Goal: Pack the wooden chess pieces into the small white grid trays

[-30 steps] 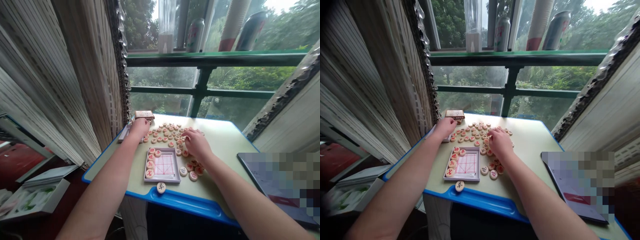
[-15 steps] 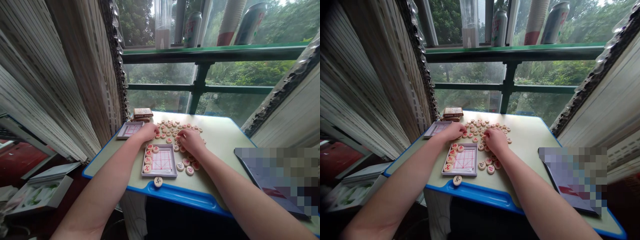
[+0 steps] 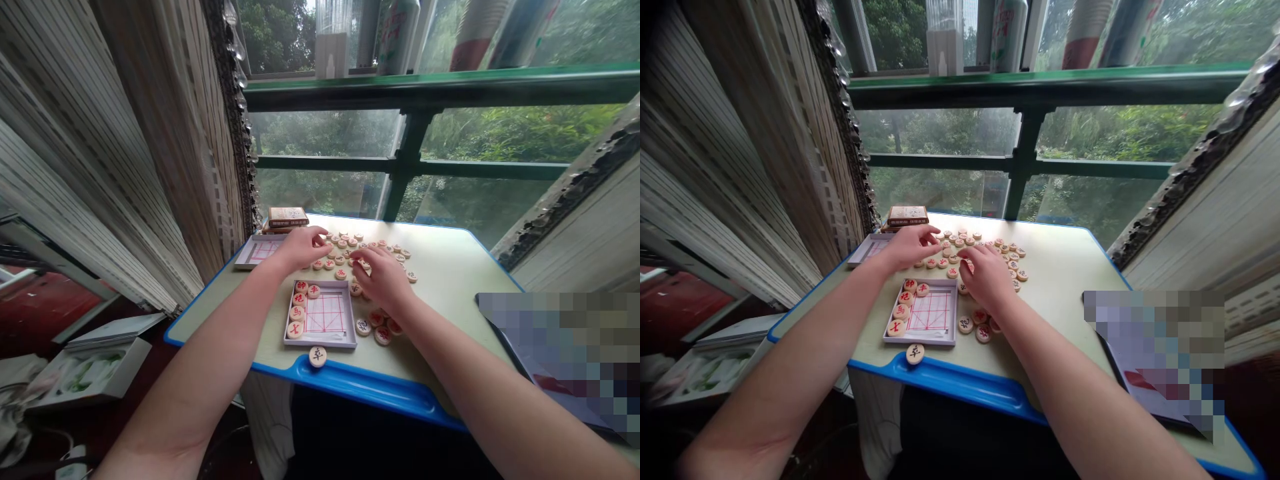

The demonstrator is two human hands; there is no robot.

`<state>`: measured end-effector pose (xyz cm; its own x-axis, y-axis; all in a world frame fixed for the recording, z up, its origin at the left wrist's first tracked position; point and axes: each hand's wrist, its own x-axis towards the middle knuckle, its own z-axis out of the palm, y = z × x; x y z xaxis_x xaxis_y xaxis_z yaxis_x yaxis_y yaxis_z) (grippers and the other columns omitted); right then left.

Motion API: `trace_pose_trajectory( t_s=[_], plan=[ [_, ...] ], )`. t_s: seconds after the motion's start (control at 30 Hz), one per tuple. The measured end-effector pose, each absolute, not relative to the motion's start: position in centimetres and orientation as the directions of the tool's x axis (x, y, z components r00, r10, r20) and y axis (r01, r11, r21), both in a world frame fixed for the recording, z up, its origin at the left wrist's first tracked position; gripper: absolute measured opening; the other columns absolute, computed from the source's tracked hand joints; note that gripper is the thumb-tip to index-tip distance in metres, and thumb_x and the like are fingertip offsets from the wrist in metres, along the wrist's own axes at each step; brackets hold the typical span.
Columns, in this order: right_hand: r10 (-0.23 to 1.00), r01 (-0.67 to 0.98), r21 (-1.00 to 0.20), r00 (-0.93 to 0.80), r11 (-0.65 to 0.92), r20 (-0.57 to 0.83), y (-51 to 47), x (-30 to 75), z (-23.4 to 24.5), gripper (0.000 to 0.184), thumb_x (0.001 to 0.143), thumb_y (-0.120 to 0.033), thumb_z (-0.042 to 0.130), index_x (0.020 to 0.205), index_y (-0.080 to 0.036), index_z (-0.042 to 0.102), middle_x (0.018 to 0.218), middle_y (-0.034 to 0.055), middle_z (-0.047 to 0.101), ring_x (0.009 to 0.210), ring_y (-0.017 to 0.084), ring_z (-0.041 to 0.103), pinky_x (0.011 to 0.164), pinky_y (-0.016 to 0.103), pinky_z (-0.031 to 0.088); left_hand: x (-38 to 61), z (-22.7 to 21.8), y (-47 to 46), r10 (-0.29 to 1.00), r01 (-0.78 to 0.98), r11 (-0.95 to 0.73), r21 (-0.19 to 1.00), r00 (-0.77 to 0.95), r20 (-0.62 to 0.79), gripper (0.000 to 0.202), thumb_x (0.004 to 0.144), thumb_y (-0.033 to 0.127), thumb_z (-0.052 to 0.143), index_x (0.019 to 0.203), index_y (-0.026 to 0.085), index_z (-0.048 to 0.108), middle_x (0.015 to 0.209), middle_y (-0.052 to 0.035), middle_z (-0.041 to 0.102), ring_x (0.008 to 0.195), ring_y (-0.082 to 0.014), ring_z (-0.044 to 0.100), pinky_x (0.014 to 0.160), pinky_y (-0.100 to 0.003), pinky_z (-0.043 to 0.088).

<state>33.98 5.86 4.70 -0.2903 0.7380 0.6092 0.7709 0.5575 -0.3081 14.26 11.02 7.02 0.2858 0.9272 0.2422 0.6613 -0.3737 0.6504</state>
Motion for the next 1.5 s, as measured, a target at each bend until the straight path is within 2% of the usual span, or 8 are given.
trace_pose_trajectory(
  t_s=[0.13, 0.27, 0.4, 0.67, 0.9, 1.17, 1.33, 1.5],
  plan=[
    [0.627, 0.694, -0.241, -0.377, 0.679, 0.682, 5.3, 33.7, 5.0, 0.025, 0.086, -0.026, 0.055, 0.109, -0.020, 0.061, 0.103, 0.0105, 0.066, 0.095, 0.025, 0.058, 0.082, 0.041, 0.048, 14.9, 7.8, 10.1, 0.901, 0.364, -0.321, 0.874, 0.403, 0.162, 0.049, 0.069, 0.030, 0.071, 0.113, 0.010, 0.060, 0.084, -0.0073, 0.069, 0.071, -0.0136, 0.062, 0.064, -0.025, 0.048],
    [0.640, 0.672, -0.272, -0.387, 0.689, 0.664, 5.0, 33.2, 5.0, 0.021, 0.087, -0.028, 0.055, 0.103, -0.019, 0.064, 0.100, 0.0106, 0.067, 0.090, 0.022, 0.061, 0.075, 0.036, 0.050, 15.0, 8.1, 9.7, 0.838, 0.221, -0.241, 0.945, 0.539, 0.088, 0.039, 0.066, 0.022, 0.074, 0.102, 0.010, 0.064, 0.078, -0.0046, 0.068, 0.072, -0.0122, 0.062, 0.068, -0.027, 0.049],
    [0.734, 0.695, -0.365, -0.348, 0.619, 0.583, 4.8, 32.9, 4.9, 0.015, 0.083, -0.027, 0.059, 0.093, -0.020, 0.067, 0.092, 0.0076, 0.068, 0.075, 0.017, 0.063, 0.063, 0.028, 0.048, 14.9, 7.9, 9.8, 0.813, 0.220, -0.209, 0.953, 0.580, 0.045, 0.035, 0.064, 0.018, 0.075, 0.097, 0.010, 0.065, 0.076, -0.0031, 0.067, 0.068, -0.0104, 0.061, 0.065, -0.026, 0.048],
    [0.791, 0.683, -0.449, -0.327, 0.576, 0.517, 4.8, 33.1, 5.4, 0.014, 0.081, -0.029, 0.060, 0.086, -0.020, 0.069, 0.080, 0.0036, 0.070, 0.062, 0.013, 0.061, 0.058, 0.025, 0.044, 15.1, 7.8, 9.8, 0.804, 0.209, -0.200, 0.957, 0.594, 0.038, 0.028, 0.067, 0.017, 0.072, 0.093, 0.010, 0.064, 0.071, -0.0023, 0.065, 0.061, -0.0091, 0.059, 0.055, -0.022, 0.047],
    [0.756, 0.719, -0.363, -0.342, 0.593, 0.558, 4.5, 32.8, 5.2, 0.017, 0.082, -0.032, 0.059, 0.088, -0.020, 0.069, 0.084, 0.0045, 0.071, 0.062, 0.013, 0.059, 0.058, 0.026, 0.043, 14.7, 8.5, 9.6, 0.831, 0.249, -0.148, 0.957, 0.557, -0.017, 0.031, 0.067, 0.001, 0.051, 0.093, 0.009, 0.066, 0.071, -0.0029, 0.066, 0.058, -0.0076, 0.058, 0.055, -0.021, 0.047],
    [0.744, 0.768, -0.294, -0.330, 0.569, 0.581, 4.3, 32.7, 5.4, 0.018, 0.084, -0.032, 0.056, 0.090, -0.021, 0.069, 0.085, 0.0044, 0.071, 0.059, 0.013, 0.058, 0.056, 0.026, 0.042, 15.0, 8.4, 9.7, 0.879, 0.225, -0.116, 0.967, 0.476, -0.005, 0.029, 0.064, -0.003, 0.047, 0.082, 0.009, 0.067, 0.066, -0.0029, 0.067, 0.052, -0.0076, 0.057, 0.056, -0.023, 0.048],
    [0.705, 0.706, -0.283, -0.419, 0.649, 0.572, 4.1, 32.6, 5.4, 0.015, 0.083, -0.030, 0.058, 0.089, -0.021, 0.068, 0.084, 0.0039, 0.070, 0.063, 0.013, 0.059, 0.059, 0.025, 0.043, 15.0, 7.6, 10.6, 0.928, 0.262, -0.134, 0.956, 0.371, 0.029, 0.024, 0.066, -0.001, 0.046, 0.078, 0.009, 0.064, 0.069, -0.0051, 0.067, 0.053, -0.0078, 0.058, 0.050, -0.020, 0.046],
    [0.654, 0.598, -0.283, -0.603, 0.750, 0.457, 3.2, 31.6, 5.5, 0.010, 0.080, -0.025, 0.061, 0.086, -0.020, 0.068, 0.082, 0.0039, 0.070, 0.071, 0.015, 0.059, 0.067, 0.026, 0.045, 14.8, 7.3, 10.9, 0.956, 0.444, -0.189, 0.876, 0.288, 0.060, 0.023, 0.071, 0.004, 0.047, 0.082, 0.010, 0.066, 0.075, -0.0062, 0.069, 0.051, -0.0062, 0.055, 0.041, -0.014, 0.038]
  ],
)
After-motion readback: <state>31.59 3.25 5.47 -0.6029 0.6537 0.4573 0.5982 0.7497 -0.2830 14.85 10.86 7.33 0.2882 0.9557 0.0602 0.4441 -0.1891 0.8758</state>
